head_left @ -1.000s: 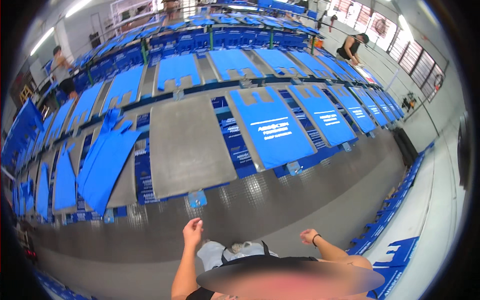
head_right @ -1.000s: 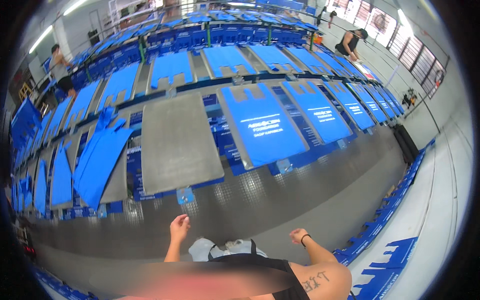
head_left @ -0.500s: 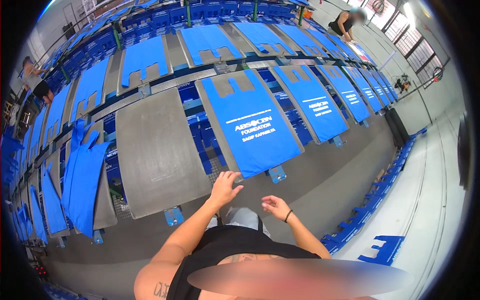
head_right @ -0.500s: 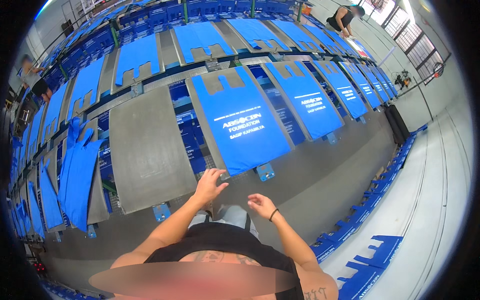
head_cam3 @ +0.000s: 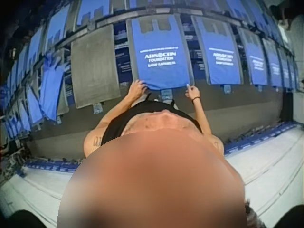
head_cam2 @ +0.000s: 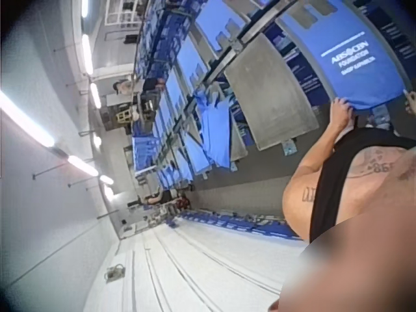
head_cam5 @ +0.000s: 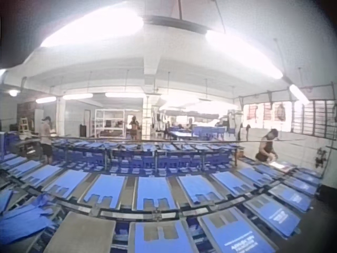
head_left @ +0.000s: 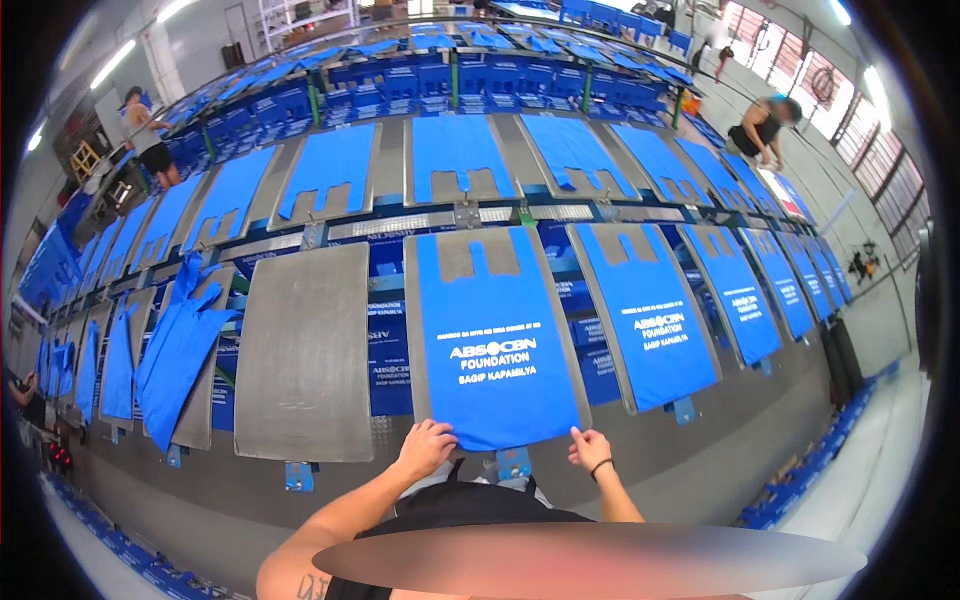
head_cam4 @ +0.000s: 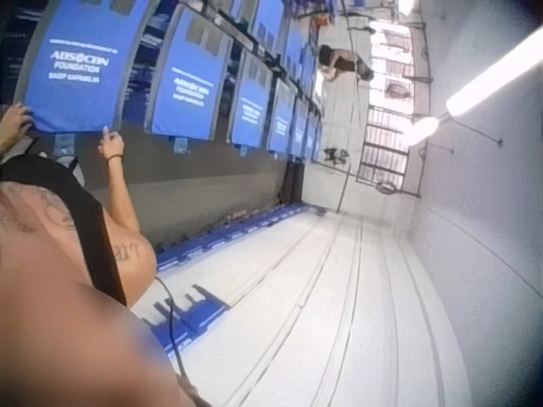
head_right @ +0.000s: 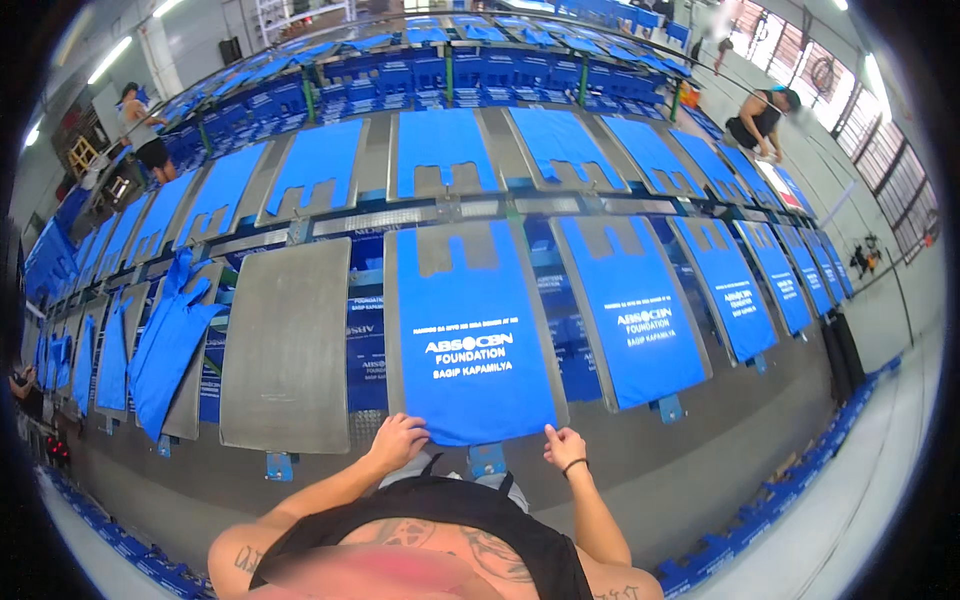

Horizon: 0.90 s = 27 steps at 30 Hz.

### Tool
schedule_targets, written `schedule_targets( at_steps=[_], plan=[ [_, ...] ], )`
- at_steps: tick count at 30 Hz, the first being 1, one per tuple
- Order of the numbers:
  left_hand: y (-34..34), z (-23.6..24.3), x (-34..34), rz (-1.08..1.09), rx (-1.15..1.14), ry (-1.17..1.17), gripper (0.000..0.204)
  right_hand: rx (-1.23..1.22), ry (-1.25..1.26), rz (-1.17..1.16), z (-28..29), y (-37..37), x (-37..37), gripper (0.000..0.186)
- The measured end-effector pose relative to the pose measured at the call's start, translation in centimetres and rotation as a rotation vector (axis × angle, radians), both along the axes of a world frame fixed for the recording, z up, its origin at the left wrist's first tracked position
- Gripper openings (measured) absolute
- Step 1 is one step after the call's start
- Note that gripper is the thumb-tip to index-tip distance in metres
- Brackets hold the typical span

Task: Placing and adjusting blue tote bags onto a screen printing production line.

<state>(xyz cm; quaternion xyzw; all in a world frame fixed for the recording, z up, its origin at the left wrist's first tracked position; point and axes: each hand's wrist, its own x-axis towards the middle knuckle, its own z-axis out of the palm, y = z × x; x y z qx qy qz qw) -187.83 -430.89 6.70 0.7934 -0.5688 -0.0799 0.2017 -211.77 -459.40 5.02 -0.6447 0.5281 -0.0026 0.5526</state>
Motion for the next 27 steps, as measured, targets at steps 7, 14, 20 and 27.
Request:
schedule_targets(
  at_steps=[7, 14, 20, 27],
  plan=[
    [-3.2, 4.3, -2.4, 0.632, -0.387, 0.230, 0.008, 0.381, -0.217, 0.007, -1.3, -4.4, 2.2, 0.036],
    [-4.2, 4.1, -1.1, 0.814, -0.488, 0.673, 0.013, 0.571, -0.585, -0.254, 0.6, -7.3, 5.8, 0.028],
    [-5.0, 8.4, 0.4, 0.835, -0.627, 0.666, 0.017, 0.583, -0.736, -0.006, 7.1, -9.8, 7.4, 0.039],
    [-4.8, 7.7, -2.5, 1.028, -0.904, 0.929, 0.019, 0.483, -0.635, 0.169, 8.4, -8.9, 5.4, 0.038]
  ],
)
